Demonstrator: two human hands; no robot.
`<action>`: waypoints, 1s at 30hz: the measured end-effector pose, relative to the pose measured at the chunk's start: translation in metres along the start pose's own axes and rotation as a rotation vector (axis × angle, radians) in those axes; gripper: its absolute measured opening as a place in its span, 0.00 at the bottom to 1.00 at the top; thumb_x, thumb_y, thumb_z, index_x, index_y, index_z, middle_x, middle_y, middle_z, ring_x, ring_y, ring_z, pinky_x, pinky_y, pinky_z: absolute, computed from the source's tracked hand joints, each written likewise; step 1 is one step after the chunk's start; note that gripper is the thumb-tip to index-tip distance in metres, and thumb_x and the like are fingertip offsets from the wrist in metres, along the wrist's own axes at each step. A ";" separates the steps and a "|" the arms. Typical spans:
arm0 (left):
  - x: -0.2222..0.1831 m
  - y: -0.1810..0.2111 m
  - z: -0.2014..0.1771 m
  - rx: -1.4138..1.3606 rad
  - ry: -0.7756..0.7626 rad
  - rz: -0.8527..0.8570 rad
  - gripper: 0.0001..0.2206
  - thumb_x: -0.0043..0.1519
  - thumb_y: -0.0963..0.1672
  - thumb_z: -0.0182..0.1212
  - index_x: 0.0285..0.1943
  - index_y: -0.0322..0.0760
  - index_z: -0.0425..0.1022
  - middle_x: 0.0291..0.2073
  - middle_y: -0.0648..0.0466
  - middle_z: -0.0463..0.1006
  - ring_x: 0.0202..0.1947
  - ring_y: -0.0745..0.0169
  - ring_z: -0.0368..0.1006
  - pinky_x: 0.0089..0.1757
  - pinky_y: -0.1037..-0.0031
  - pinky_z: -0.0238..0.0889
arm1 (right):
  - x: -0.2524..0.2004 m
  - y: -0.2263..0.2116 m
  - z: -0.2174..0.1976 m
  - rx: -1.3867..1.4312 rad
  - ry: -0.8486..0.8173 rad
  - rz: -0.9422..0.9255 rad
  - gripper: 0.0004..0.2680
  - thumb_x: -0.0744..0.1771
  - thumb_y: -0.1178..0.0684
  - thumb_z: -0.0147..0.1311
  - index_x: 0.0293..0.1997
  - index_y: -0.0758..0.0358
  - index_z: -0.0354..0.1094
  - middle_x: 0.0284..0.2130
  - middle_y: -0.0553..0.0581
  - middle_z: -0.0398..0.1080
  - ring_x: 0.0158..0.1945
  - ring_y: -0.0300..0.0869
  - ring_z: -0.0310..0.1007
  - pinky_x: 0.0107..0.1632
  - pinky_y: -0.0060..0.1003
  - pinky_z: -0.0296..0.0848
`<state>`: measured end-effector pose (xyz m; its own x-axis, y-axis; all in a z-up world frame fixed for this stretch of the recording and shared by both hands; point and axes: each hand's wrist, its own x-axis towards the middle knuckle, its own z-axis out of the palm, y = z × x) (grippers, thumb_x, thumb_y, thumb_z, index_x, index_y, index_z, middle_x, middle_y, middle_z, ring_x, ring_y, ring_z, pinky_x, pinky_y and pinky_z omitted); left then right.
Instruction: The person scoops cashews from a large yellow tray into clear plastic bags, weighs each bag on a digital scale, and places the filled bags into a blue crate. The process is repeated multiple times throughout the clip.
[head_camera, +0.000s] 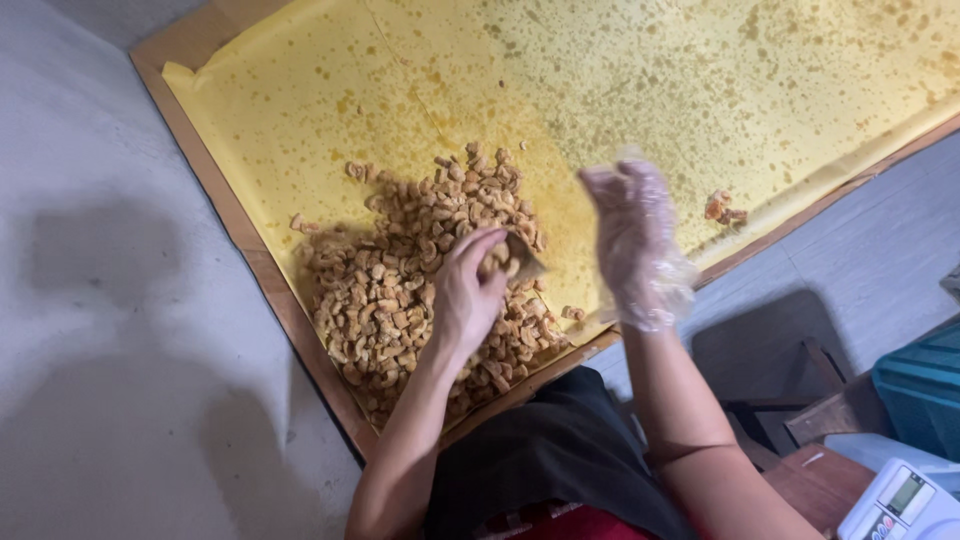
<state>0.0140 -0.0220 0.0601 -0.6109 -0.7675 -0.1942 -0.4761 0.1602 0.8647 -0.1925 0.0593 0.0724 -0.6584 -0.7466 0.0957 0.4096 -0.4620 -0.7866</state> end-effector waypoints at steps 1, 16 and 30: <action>-0.004 0.013 -0.014 -0.003 -0.058 -0.071 0.29 0.59 0.35 0.63 0.72 0.34 0.61 0.71 0.44 0.60 0.50 0.53 0.76 0.45 0.74 0.78 | 0.008 -0.002 -0.009 0.014 0.059 -0.003 0.11 0.72 0.46 0.54 0.55 0.62 0.70 0.47 0.60 0.77 0.57 0.48 0.77 0.70 0.46 0.72; 0.007 0.075 -0.122 -0.015 -0.086 -0.357 0.33 0.55 0.33 0.54 0.74 0.40 0.61 0.73 0.54 0.56 0.34 0.66 0.78 0.26 0.79 0.77 | 0.109 0.170 -0.127 -0.615 0.037 0.801 0.18 0.68 0.43 0.56 0.61 0.61 0.66 0.54 0.58 0.73 0.53 0.48 0.75 0.56 0.43 0.74; 0.021 0.021 -0.135 -0.280 0.020 -0.405 0.29 0.56 0.31 0.52 0.70 0.32 0.63 0.69 0.51 0.63 0.22 0.73 0.72 0.22 0.82 0.69 | 0.119 0.234 -0.004 -1.547 -0.709 1.119 0.23 0.67 0.38 0.53 0.70 0.47 0.62 0.63 0.58 0.70 0.63 0.50 0.72 0.64 0.43 0.74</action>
<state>0.0761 -0.1189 0.1371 -0.3980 -0.7459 -0.5340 -0.4832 -0.3244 0.8132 -0.1778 -0.1359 -0.1026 -0.0819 -0.5524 -0.8295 -0.6449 0.6640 -0.3785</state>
